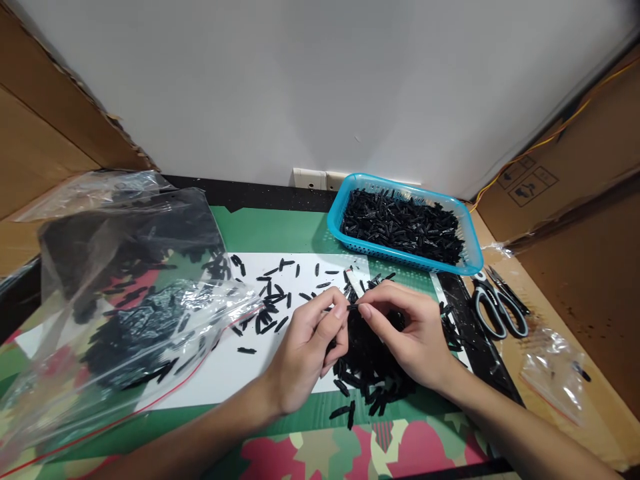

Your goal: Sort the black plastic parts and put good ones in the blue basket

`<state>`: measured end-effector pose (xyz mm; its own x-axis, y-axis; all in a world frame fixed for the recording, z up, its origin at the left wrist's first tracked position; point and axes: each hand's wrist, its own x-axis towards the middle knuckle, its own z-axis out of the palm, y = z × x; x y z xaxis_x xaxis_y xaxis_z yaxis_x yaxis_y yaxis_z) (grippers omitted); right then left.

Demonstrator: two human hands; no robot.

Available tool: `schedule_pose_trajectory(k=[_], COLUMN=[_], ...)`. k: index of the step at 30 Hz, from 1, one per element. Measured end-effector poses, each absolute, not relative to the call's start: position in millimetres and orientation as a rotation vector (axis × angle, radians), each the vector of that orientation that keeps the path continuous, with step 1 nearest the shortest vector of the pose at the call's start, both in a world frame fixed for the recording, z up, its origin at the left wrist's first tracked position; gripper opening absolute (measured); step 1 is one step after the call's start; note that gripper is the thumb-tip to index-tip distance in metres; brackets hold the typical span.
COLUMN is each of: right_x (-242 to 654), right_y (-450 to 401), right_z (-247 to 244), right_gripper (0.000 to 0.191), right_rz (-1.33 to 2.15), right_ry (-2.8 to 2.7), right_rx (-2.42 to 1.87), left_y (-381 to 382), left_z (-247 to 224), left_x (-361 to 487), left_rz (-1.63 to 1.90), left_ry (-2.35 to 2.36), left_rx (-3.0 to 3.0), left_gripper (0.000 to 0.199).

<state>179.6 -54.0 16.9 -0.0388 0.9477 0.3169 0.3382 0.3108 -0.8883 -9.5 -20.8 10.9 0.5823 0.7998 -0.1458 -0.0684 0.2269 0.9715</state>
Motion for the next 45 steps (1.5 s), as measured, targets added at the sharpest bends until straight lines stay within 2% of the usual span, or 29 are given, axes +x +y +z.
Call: schedule_pose_trajectory(k=[16, 33, 37, 41, 45], right_x=[180, 179, 179, 180, 179], right_y=[-54, -57, -54, -49, -47], right_z=[17, 14, 16, 17, 17], right_gripper=[0.016, 0.008, 0.007, 0.016, 0.024], right_rz=[0.806, 0.789, 0.988, 1.329, 1.487], right_ry=[-1.583, -1.591, -1.511, -1.329, -1.192], right_rx=[-1.220, -1.152, -1.183, -1.107, -1.005], left_y=[-22, -22, -23, -25, -26], left_z=[9, 9, 9, 9, 13], left_x=[-9, -10, -12, -12, -10], left_rz=[0.684, 0.683, 0.662, 0.666, 0.697], left_ry=[0.760, 0.761, 0.772, 0.794, 0.770], left_rx=[1.223, 1.279, 1.321, 1.373, 1.385], left_gripper=[0.041, 0.037, 0.036, 0.034, 0.033])
